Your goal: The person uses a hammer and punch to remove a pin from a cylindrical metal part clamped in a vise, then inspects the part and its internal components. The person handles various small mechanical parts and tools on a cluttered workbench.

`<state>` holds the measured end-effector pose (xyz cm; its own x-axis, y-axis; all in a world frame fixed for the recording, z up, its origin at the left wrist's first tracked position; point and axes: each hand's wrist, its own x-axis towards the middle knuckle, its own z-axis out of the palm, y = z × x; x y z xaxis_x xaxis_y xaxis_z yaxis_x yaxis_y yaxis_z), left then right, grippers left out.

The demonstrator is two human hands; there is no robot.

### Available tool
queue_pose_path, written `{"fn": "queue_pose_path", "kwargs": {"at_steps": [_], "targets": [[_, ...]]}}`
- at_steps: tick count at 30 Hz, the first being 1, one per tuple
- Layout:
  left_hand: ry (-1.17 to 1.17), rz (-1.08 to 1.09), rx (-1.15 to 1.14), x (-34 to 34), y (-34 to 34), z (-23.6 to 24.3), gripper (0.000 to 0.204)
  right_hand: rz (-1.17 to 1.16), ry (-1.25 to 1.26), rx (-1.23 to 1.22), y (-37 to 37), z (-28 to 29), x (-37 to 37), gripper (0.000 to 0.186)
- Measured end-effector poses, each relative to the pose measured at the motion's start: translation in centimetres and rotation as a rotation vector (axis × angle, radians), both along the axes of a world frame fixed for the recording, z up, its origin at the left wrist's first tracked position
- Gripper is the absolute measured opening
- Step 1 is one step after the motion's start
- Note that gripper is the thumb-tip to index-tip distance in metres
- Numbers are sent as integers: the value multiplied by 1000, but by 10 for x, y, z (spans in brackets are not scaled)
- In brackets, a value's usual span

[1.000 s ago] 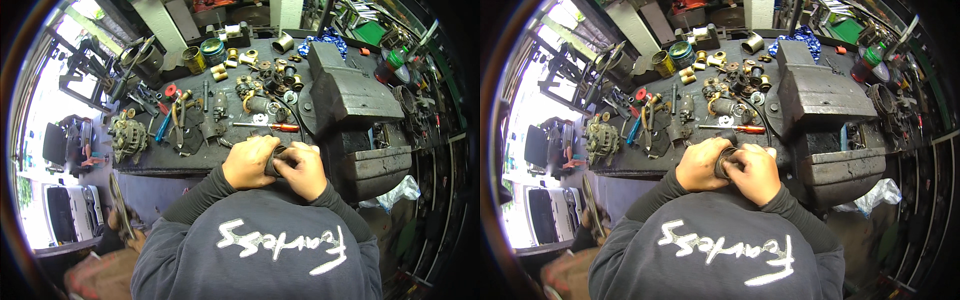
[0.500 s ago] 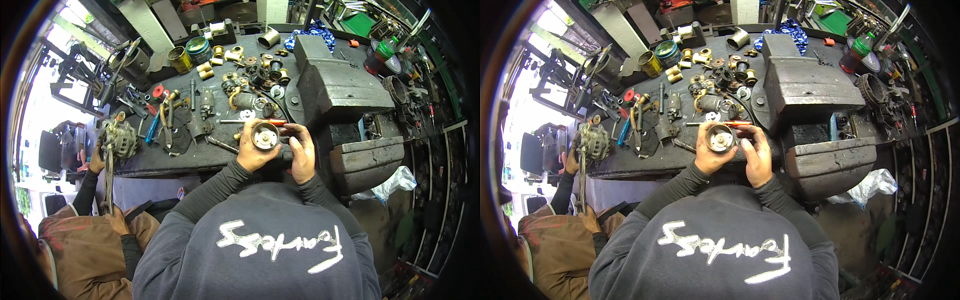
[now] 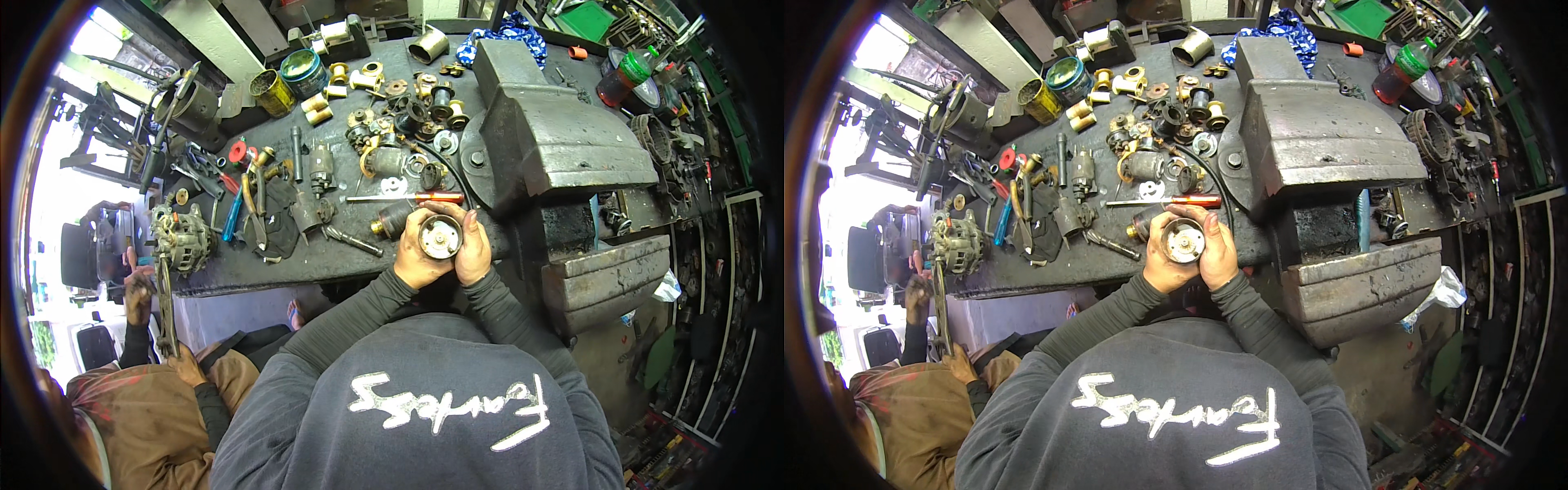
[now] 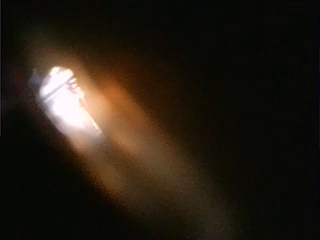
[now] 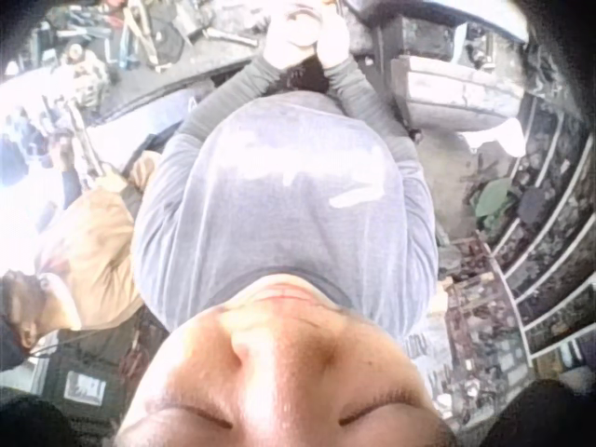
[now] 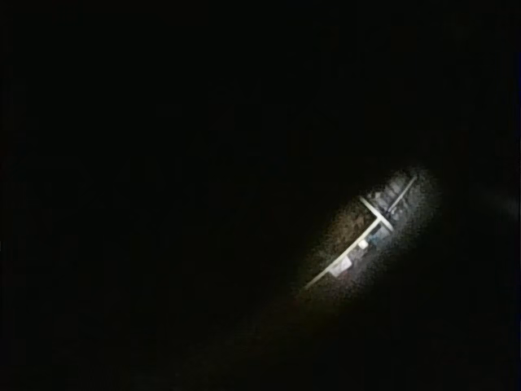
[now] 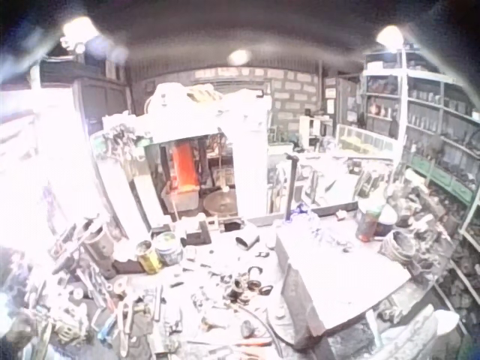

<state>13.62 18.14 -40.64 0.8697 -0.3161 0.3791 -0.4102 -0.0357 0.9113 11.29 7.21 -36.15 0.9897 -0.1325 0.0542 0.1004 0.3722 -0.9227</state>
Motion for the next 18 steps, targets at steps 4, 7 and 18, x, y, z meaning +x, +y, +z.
{"fn": "queue_pose_path", "kwargs": {"at_steps": [4,7,18], "targets": [[46,-28,-75,0,-2,-7,84,48,-62,-140,-5,-4,7,59],[-88,-58,7,1,0,6,85,75,-38,-86,-7,-4,3,53],[-150,-19,-108,2,-7,-12,83,72,-51,-156,-11,-11,1,53]]}}
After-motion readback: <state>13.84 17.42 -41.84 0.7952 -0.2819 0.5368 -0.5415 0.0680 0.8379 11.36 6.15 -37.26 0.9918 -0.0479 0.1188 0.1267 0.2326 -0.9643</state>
